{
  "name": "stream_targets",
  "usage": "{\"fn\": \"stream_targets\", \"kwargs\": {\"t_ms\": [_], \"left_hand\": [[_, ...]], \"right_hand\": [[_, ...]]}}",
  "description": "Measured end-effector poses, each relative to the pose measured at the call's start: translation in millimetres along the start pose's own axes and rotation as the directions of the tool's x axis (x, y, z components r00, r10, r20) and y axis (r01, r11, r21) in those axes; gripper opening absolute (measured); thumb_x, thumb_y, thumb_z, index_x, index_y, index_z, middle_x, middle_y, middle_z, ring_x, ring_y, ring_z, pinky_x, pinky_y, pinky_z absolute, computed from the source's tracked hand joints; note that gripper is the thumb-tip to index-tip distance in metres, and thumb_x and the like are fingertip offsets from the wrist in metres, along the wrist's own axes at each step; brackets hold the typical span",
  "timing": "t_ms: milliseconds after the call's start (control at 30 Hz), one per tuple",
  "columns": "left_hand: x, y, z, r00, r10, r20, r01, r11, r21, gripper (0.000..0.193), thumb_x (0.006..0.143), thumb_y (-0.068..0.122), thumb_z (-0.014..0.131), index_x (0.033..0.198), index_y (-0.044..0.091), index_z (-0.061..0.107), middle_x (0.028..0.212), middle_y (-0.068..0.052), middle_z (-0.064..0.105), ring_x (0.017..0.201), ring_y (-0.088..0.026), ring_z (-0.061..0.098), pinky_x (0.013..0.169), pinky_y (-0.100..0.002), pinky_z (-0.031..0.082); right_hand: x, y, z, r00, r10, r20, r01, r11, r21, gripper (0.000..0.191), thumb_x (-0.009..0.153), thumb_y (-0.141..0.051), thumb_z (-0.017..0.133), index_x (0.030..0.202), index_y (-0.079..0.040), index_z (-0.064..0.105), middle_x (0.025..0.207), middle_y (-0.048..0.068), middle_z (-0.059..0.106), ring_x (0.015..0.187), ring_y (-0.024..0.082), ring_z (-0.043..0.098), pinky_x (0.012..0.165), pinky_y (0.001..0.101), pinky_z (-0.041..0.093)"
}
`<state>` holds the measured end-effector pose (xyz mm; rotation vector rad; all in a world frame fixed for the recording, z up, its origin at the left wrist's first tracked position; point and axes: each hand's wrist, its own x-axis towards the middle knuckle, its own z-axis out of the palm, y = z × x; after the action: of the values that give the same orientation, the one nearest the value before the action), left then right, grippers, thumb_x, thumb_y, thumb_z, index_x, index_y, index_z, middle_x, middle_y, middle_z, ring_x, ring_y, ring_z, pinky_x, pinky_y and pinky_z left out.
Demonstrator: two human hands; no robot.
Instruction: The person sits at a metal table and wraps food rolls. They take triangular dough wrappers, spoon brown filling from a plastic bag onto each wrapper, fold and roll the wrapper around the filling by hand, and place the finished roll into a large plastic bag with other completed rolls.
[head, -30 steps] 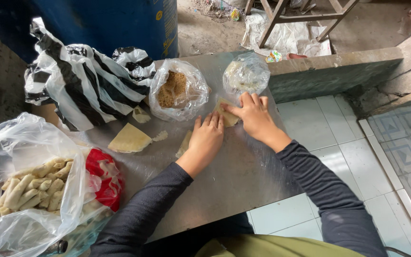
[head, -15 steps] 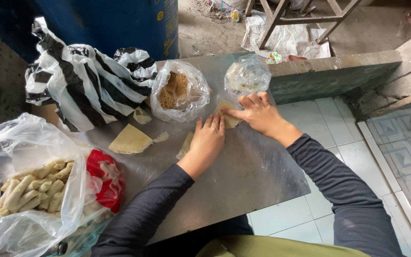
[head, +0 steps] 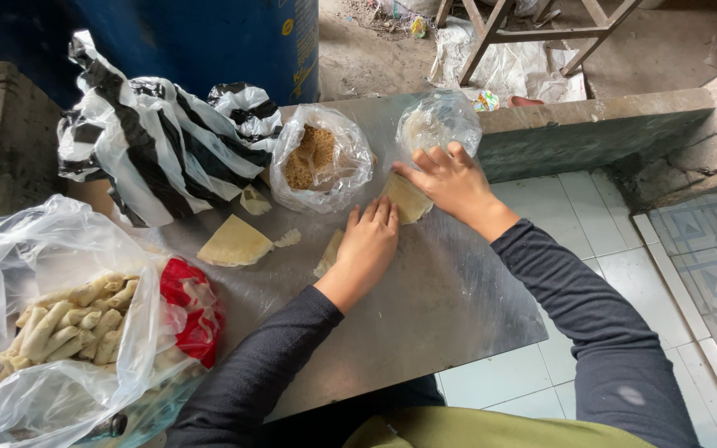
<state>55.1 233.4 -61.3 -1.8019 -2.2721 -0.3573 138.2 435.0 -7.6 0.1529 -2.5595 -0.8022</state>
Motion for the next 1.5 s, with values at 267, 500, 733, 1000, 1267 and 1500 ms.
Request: {"fn": "stream_targets", "kwargs": {"t_ms": [267,500,733,1000,1267,1500], "left_hand": [[-40,-29,-84,0.987,-0.162,0.005,0.147,0.880,-0.452,0.044,0.090,-0.003,0.056,0.134,-0.001,0.058,0.136,-0.016,0.063,0.129,-0.033,0.059,0.110,-0.043,0.049],[-113,-22,-98,0.995,-0.091,-0.045,0.090,0.996,-0.020,0.051,0.083,0.007,0.057,0.133,-0.002,0.059,0.138,-0.016,0.061,0.126,-0.030,0.059,0.105,-0.043,0.044],[-125,-25,-69,0.999,-0.038,0.011,0.036,0.991,0.132,0.052,0.086,0.014,0.055,0.135,-0.002,0.059,0.141,-0.017,0.059,0.128,-0.029,0.058,0.108,-0.046,0.042],[-127,-28,-62,0.999,-0.047,-0.023,0.050,0.990,0.131,0.050,0.087,0.014,0.056,0.133,-0.003,0.060,0.141,-0.018,0.059,0.127,-0.030,0.059,0.109,-0.044,0.043],[-129,-31,-64,0.998,-0.045,-0.037,0.050,0.990,0.131,0.052,0.086,0.014,0.056,0.134,-0.004,0.060,0.141,-0.018,0.060,0.127,-0.030,0.058,0.108,-0.044,0.043],[-132,-31,-63,0.997,-0.048,-0.067,0.057,0.989,0.138,0.051,0.086,0.014,0.057,0.134,-0.004,0.060,0.141,-0.018,0.060,0.126,-0.030,0.059,0.106,-0.043,0.044]], "right_hand": [[3,-35,-62,0.836,0.350,0.422,-0.454,0.010,0.891,0.080,0.066,0.013,0.036,0.133,-0.015,0.070,0.111,0.005,0.039,0.106,0.019,0.044,0.097,0.0248,0.036],[12,-95,-52,0.895,0.096,0.435,-0.433,-0.045,0.900,0.084,0.059,0.013,0.037,0.132,-0.011,0.071,0.106,0.006,0.036,0.105,0.022,0.043,0.104,0.0247,0.031],[21,-126,-57,0.938,0.082,0.336,-0.298,0.686,0.664,0.072,0.074,0.005,0.054,0.139,-0.021,0.068,0.104,0.007,0.045,0.101,0.026,0.046,0.088,0.0382,0.033],[22,-120,-64,0.999,0.017,0.036,-0.024,0.983,0.185,0.055,0.091,-0.017,0.056,0.144,-0.030,0.063,0.115,0.001,0.050,0.106,0.019,0.048,0.091,0.0384,0.033],[30,-131,-69,0.995,0.049,0.084,-0.058,0.992,0.114,0.053,0.094,-0.018,0.057,0.146,-0.025,0.062,0.116,0.001,0.050,0.106,0.019,0.047,0.093,0.0383,0.034],[25,-142,-77,0.997,0.062,0.051,-0.071,0.980,0.186,0.055,0.088,-0.015,0.056,0.142,-0.023,0.064,0.115,0.003,0.054,0.103,0.020,0.051,0.091,0.0380,0.036]]}}
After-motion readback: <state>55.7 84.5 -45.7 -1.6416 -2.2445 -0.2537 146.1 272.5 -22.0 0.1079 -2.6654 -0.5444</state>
